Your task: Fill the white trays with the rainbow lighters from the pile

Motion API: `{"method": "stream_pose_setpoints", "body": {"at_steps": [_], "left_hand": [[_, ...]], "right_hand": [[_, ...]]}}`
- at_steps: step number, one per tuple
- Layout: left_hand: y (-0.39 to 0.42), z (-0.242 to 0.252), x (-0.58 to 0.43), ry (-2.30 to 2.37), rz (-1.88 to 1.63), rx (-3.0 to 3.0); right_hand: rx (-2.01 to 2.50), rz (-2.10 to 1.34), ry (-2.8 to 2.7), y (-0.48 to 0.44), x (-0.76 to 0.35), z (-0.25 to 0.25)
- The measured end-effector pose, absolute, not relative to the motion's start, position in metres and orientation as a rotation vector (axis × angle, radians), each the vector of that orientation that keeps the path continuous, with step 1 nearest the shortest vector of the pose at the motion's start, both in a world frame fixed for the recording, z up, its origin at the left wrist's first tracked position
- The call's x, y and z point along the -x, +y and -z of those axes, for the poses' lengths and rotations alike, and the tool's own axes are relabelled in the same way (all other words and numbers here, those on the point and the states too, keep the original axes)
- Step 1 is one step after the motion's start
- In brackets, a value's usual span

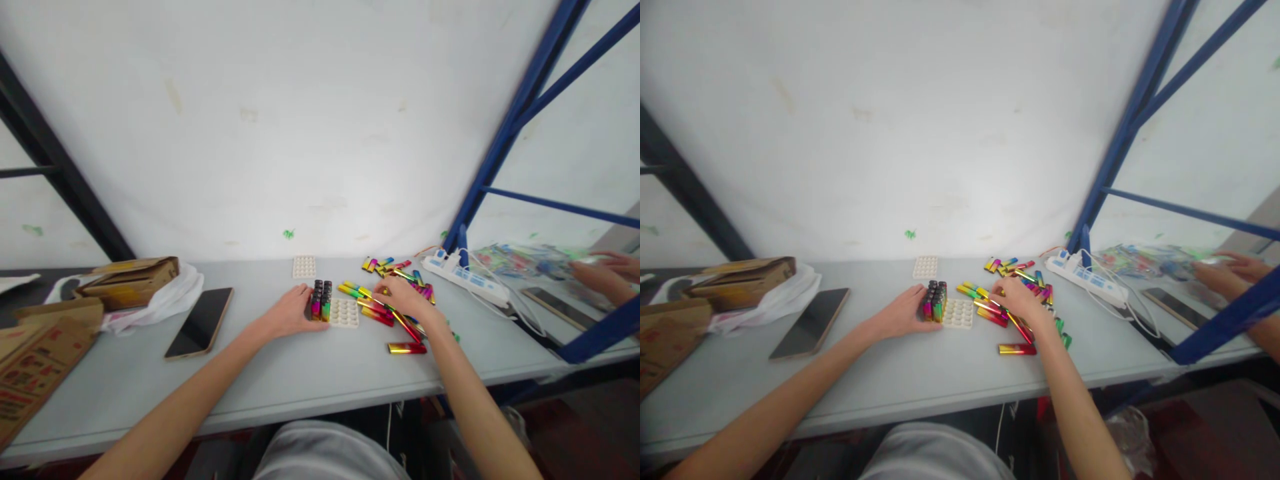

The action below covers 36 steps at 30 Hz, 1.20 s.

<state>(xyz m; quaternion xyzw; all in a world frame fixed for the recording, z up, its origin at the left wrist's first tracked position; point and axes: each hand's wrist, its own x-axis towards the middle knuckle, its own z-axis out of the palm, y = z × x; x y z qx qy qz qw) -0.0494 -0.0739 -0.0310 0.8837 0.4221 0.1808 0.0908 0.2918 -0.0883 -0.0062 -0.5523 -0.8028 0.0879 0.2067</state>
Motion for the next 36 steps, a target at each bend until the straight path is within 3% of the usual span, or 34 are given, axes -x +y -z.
{"method": "stream_pose_setpoints", "body": {"at_steps": [9, 28, 36], "left_hand": [[-0.074, 0.033, 0.043, 1.31, -0.515, -2.556], [-0.066, 0.03, 0.056, 1.094, -0.581, -2.539], [-0.067, 0.033, 0.056, 1.094, -0.585, -2.548]], "right_hand": [[1.576, -0.045, -2.174, -0.089, -0.276, 0.007], [1.065, -0.965, -1.579, -0.112, -0.201, -0.008], [1.109, -0.877, -1.536, -0.106, -0.184, 0.006]]}}
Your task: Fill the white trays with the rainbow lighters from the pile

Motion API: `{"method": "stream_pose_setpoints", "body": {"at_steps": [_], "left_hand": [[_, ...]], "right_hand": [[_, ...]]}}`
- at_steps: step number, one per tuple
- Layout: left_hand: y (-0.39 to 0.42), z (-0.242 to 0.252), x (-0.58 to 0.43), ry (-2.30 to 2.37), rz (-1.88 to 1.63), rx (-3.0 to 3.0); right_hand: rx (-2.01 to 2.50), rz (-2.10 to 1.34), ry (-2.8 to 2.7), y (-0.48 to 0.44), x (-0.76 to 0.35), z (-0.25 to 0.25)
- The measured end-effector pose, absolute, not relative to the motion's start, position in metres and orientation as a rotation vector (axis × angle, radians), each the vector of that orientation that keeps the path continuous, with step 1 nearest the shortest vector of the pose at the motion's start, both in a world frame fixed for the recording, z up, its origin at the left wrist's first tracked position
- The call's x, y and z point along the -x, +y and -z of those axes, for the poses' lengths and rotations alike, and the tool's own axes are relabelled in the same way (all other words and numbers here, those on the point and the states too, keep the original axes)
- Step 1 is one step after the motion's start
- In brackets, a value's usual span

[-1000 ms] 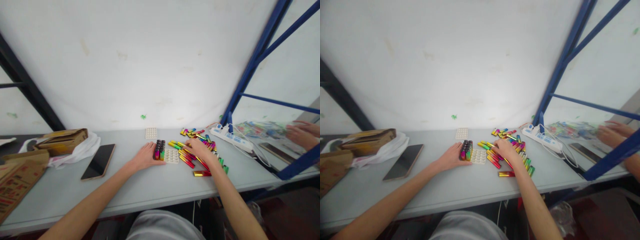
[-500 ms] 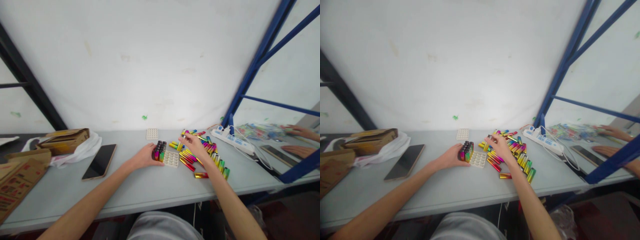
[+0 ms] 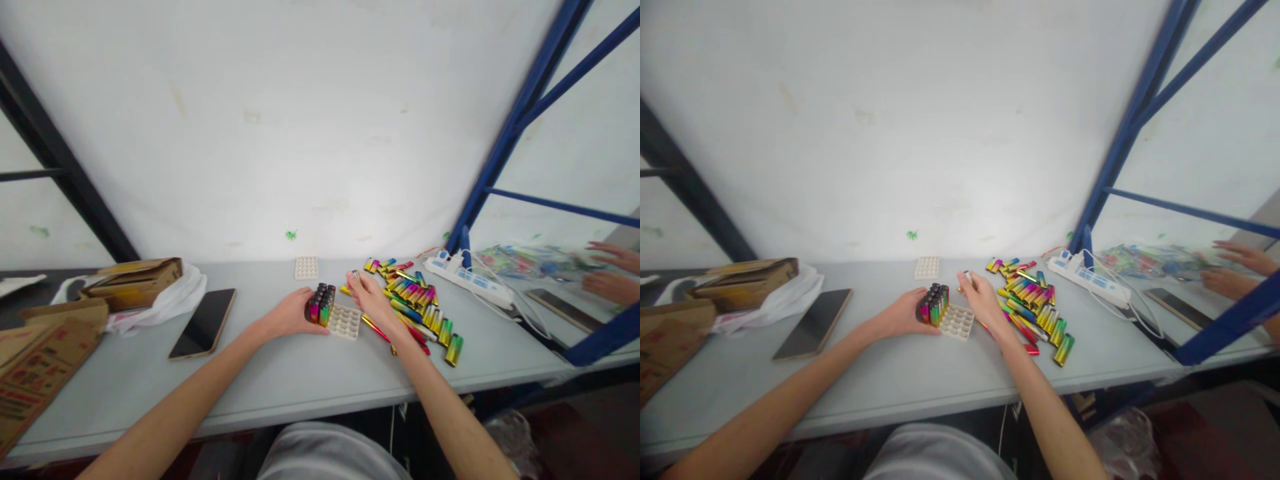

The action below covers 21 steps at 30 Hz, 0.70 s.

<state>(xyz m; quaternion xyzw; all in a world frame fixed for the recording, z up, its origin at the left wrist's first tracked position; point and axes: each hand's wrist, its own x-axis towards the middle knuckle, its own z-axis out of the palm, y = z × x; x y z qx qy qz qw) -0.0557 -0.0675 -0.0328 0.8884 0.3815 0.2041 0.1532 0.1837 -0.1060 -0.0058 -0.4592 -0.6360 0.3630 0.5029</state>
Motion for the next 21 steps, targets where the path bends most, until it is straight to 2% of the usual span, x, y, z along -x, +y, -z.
{"method": "stream_pose_setpoints", "body": {"at_steps": [6, 21], "left_hand": [[-0.068, 0.03, 0.056, 1.098, -0.572, -2.537], [-0.067, 0.031, 0.057, 1.08, -0.549, -2.527]], "right_hand": [[1.333, -0.523, -1.508, -0.101, -0.195, 0.012], [1.387, -0.456, -1.577, -0.103, -0.198, 0.014]]}}
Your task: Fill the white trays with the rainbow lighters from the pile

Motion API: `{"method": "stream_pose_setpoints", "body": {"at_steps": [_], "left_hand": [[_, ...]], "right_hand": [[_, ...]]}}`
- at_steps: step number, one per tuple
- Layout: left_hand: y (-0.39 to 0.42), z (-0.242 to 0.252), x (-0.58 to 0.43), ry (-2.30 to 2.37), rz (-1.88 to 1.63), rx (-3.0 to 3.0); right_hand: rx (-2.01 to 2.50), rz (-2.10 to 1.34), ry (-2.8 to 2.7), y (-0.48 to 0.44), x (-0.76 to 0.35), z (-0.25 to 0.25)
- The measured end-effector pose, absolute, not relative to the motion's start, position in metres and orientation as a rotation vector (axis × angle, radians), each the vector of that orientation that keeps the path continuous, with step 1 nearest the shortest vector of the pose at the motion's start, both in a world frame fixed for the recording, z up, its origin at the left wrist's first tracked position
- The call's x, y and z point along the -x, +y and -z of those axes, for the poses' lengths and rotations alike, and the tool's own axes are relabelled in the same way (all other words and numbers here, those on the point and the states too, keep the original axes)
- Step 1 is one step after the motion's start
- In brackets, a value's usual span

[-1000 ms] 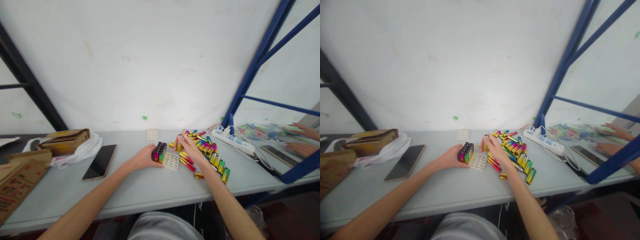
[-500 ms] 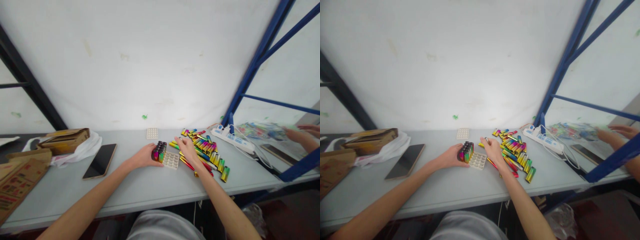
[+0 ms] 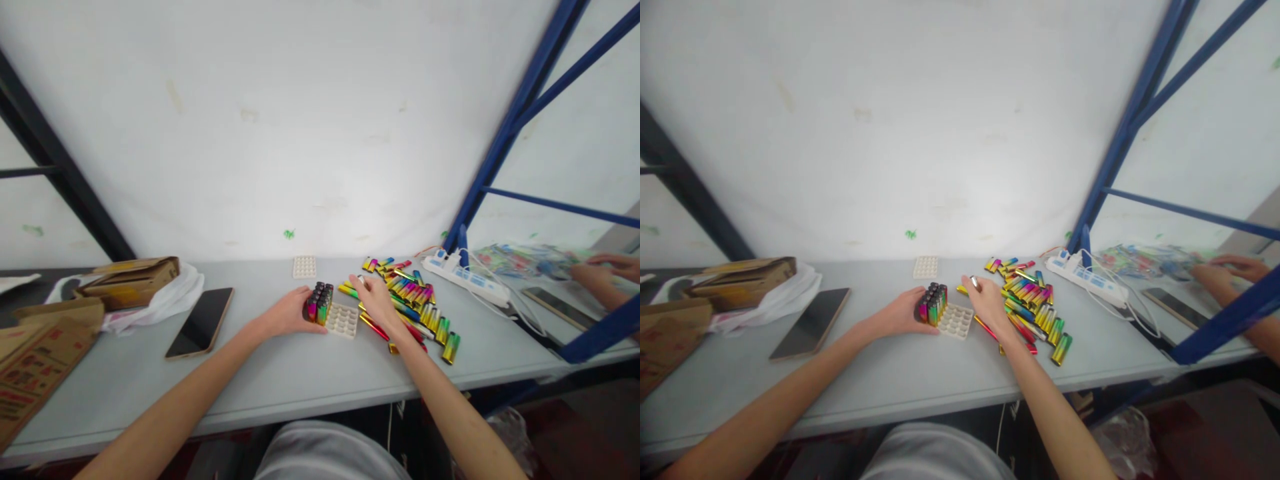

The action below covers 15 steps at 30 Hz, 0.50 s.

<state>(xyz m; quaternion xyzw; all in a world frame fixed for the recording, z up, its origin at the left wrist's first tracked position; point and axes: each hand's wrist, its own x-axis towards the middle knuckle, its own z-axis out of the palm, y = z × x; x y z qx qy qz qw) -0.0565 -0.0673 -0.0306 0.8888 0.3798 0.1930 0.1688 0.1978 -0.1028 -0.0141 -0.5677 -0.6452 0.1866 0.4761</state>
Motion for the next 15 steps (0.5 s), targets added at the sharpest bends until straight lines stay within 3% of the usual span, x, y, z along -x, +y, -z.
{"method": "stream_pose_setpoints", "body": {"at_steps": [15], "left_hand": [[-0.0676, 0.0305, 0.0565, 1.08, -0.544, -2.535]], "right_hand": [[1.416, -0.422, -1.633, -0.1044, -0.1959, 0.013]]}}
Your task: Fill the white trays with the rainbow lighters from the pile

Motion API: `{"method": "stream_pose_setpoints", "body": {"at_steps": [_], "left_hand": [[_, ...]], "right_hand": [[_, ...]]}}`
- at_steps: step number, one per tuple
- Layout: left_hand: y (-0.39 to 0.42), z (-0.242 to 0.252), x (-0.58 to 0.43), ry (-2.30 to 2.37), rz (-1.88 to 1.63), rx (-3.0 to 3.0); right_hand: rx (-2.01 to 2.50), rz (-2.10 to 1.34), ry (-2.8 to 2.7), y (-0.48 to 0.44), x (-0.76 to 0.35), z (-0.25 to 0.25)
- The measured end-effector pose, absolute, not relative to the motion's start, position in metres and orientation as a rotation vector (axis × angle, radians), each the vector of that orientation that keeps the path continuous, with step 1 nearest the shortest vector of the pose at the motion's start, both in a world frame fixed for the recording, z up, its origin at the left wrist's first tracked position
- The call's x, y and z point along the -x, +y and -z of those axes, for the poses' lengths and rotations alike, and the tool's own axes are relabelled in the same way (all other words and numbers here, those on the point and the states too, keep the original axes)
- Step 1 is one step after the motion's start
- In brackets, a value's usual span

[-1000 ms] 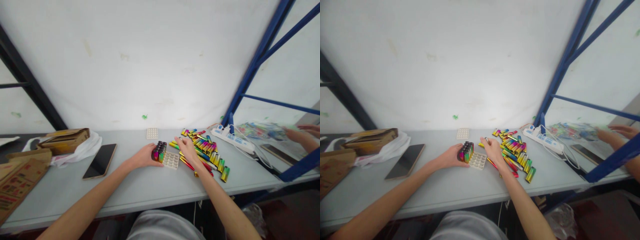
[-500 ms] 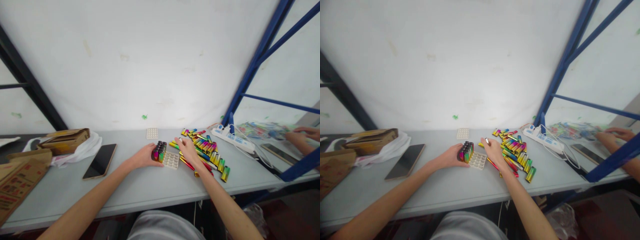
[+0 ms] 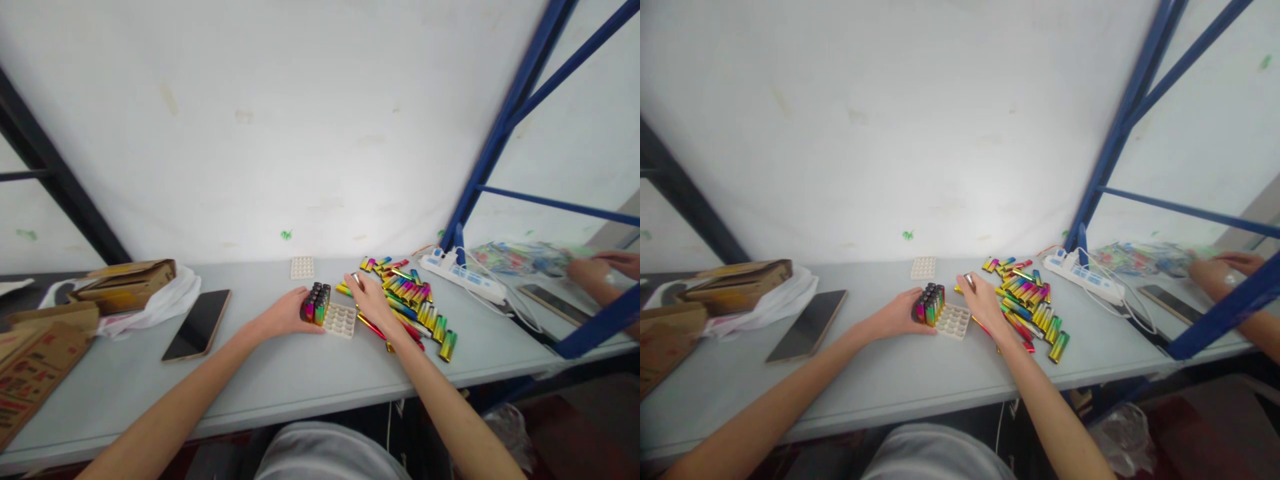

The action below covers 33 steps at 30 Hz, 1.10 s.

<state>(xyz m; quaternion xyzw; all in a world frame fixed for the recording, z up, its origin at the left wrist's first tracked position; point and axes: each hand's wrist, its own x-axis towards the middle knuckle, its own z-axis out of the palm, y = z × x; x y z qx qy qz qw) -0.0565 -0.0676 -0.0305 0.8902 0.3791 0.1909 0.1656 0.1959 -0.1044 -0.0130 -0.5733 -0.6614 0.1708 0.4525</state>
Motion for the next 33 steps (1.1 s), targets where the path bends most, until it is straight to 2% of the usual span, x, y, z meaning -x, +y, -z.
{"method": "stream_pose_setpoints", "body": {"at_steps": [4, 8, 16, 33], "left_hand": [[-0.069, 0.029, 0.056, 1.068, -0.543, -2.524], [-0.069, 0.028, 0.056, 1.084, -0.531, -2.513], [-0.068, 0.029, 0.056, 1.066, -0.547, -2.504], [-0.068, 0.031, 0.057, 1.044, -0.559, -2.502]], "right_hand": [[1.294, -0.489, -1.787, -0.106, -0.195, 0.012], [1.164, -0.361, -1.943, -0.106, -0.193, 0.014], [1.332, -0.323, -1.993, -0.105, -0.196, 0.016], [1.228, -0.236, -2.298, -0.1, -0.206, 0.023]]}}
